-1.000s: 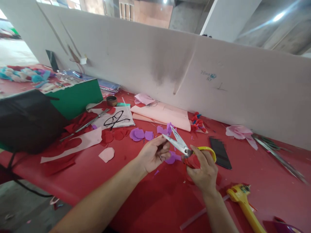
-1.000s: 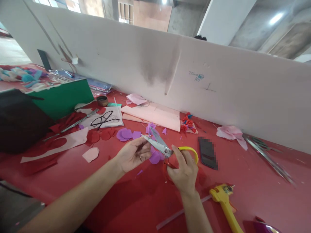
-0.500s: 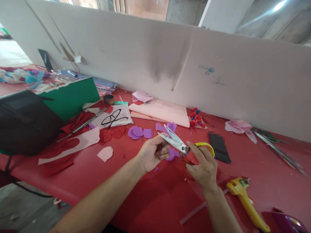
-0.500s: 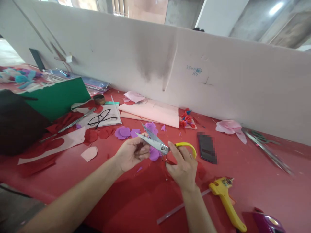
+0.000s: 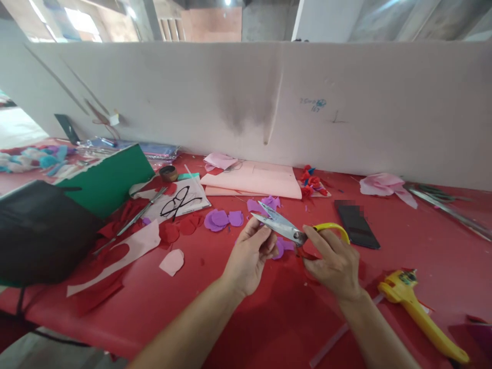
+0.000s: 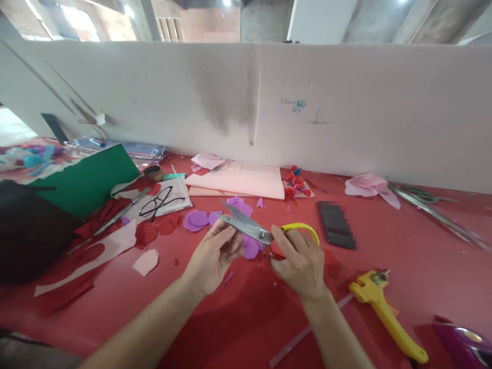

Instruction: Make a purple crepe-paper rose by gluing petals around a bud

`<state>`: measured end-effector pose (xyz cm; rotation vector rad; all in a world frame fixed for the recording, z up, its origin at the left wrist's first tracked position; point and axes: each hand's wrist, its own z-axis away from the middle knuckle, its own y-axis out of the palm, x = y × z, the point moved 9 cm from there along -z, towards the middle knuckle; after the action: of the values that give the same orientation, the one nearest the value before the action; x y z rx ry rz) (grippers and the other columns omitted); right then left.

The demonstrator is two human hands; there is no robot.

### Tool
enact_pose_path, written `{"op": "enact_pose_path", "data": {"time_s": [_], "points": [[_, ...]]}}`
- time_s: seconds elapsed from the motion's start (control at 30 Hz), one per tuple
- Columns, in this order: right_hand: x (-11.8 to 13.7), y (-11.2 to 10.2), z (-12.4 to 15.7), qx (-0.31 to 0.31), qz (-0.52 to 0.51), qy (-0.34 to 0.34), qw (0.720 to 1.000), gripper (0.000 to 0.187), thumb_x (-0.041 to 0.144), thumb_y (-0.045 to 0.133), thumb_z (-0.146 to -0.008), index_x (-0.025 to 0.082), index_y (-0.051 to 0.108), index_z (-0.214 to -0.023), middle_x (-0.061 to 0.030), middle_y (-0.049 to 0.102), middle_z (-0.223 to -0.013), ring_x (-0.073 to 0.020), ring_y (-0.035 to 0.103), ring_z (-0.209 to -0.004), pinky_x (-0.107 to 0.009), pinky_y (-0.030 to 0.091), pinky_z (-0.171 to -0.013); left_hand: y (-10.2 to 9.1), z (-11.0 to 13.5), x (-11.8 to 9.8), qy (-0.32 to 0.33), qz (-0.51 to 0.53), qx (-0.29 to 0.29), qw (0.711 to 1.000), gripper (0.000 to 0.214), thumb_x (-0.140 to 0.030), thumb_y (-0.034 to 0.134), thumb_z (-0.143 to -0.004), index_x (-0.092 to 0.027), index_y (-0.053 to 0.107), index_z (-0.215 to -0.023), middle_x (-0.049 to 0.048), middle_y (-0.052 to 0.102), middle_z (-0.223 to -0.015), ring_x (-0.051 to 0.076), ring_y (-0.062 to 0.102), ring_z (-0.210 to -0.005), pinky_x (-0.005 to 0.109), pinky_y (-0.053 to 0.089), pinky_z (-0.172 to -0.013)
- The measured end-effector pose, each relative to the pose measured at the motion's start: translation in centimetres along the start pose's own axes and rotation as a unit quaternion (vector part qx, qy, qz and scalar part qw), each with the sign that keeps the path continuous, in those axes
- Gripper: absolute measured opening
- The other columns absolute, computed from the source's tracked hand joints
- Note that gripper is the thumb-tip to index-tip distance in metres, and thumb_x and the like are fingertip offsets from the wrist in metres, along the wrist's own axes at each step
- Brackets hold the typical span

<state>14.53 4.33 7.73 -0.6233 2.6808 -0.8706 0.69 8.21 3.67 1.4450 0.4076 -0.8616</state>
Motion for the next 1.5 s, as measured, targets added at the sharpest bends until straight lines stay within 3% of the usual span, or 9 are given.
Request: {"op": "enact_pose_path", "data": {"time_s": [0.23, 0.57, 0.77, 0.9, 1.0, 1.1, 1.33, 1.5], "points": [[1.2, -0.4, -0.5, -0.017, 0.025, -0.014, 0.999, 0.034, 0.012, 0.054, -0.072, 0.014, 0.062, -0.105, -0.0031, 0.065, -0.071, -0.0149, 0.054, -0.059, -0.026, 0.038, -0.055, -0.2, 0.0, 0.1, -0.014, 0.0, -0.007, 1.0, 0.013, -0.022, 0.06, -0.083, -0.019, 0.049, -0.075, -0.0059, 0.04, -0.054, 0.006, 0.03, -0.048, 0.018, 0.035, -0.051], [1.1, 0.5, -0.1, 0.021, -0.003, -0.011, 1.0, 0.052, 0.006, 0.048, -0.068, 0.014, 0.057, -0.118, -0.0028, 0.064, -0.074, -0.0145, 0.057, -0.062, -0.024, 0.04, -0.055, -0.7, -0.1, 0.1, -0.033, -0.006, -0.016, 0.999, 0.016, -0.025, 0.062, -0.081, -0.019, 0.048, -0.076, -0.0063, 0.042, -0.054, 0.005, 0.031, -0.047, 0.016, 0.038, -0.05], [1.1, 1.0, 0.2, 0.031, 0.007, 0.004, 0.999, 0.042, 0.01, 0.054, -0.074, 0.014, 0.06, -0.115, -0.0035, 0.065, -0.075, -0.0156, 0.058, -0.065, -0.025, 0.04, -0.055, -0.9, -0.3, 0.2, -0.036, -0.001, -0.013, 0.999, 0.025, -0.026, 0.066, -0.078, -0.019, 0.044, -0.072, -0.007, 0.042, -0.053, 0.005, 0.032, -0.046, 0.015, 0.037, -0.047], [0.6, 1.3, 0.2, 0.055, 0.023, 0.058, 0.997, 0.031, 0.023, 0.059, -0.079, 0.019, 0.063, -0.11, -0.0039, 0.067, -0.082, -0.0165, 0.058, -0.07, -0.026, 0.036, -0.052, -1.1, -0.4, 0.2, -0.031, -0.015, -0.027, 0.999, 0.023, -0.026, 0.07, -0.074, -0.019, 0.047, -0.075, -0.0078, 0.042, -0.052, 0.004, 0.034, -0.046, 0.015, 0.04, -0.049], [0.3, 1.7, 0.2, 0.087, 0.029, 0.088, 0.992, 0.033, 0.029, 0.06, -0.079, 0.021, 0.062, -0.111, -0.0038, 0.067, -0.086, -0.0175, 0.058, -0.072, -0.027, 0.034, -0.053, -1.1, -0.4, 0.5, -0.033, -0.026, -0.038, 0.998, 0.022, -0.025, 0.07, -0.073, -0.019, 0.049, -0.075, -0.0075, 0.043, -0.052, 0.005, 0.035, -0.046, 0.016, 0.04, -0.05], [0.3, 1.9, 0.1, 0.1, 0.024, 0.085, 0.991, 0.033, 0.028, 0.06, -0.079, 0.02, 0.061, -0.111, -0.004, 0.067, -0.087, -0.0182, 0.058, -0.073, -0.027, 0.035, -0.057, -1.1, -0.4, 0.8, -0.036, -0.031, -0.043, 0.998, 0.019, -0.024, 0.069, -0.074, -0.019, 0.05, -0.075, -0.007, 0.044, -0.053, 0.005, 0.036, -0.047, 0.016, 0.04, -0.05], [0.8, 1.5, -0.2, 0.066, 0.033, 0.061, 0.995, 0.027, 0.021, 0.057, -0.076, 0.02, 0.063, -0.102, -0.0042, 0.067, -0.083, -0.0167, 0.055, -0.068, -0.027, 0.033, -0.057, -1.1, -0.4, 1.0, -0.04, -0.036, -0.028, 0.998, 0.019, -0.025, 0.067, -0.075, -0.018, 0.049, -0.073, -0.0067, 0.043, -0.053, 0.005, 0.034, -0.047, 0.015, 0.04, -0.05], [0.8, 1.9, -0.1, 0.084, 0.035, 0.077, 0.993, 0.026, 0.023, 0.055, -0.078, 0.02, 0.063, -0.102, -0.0037, 0.065, -0.078, -0.016, 0.052, -0.063, -0.027, 0.029, -0.054, -1.5, -0.9, 1.2, -0.042, -0.027, -0.018, 0.999, 0.021, -0.024, 0.067, -0.076, -0.019, 0.047, -0.073, -0.0072, 0.042, -0.053, 0.004, 0.032, -0.045, 0.014, 0.037, -0.046]]}}
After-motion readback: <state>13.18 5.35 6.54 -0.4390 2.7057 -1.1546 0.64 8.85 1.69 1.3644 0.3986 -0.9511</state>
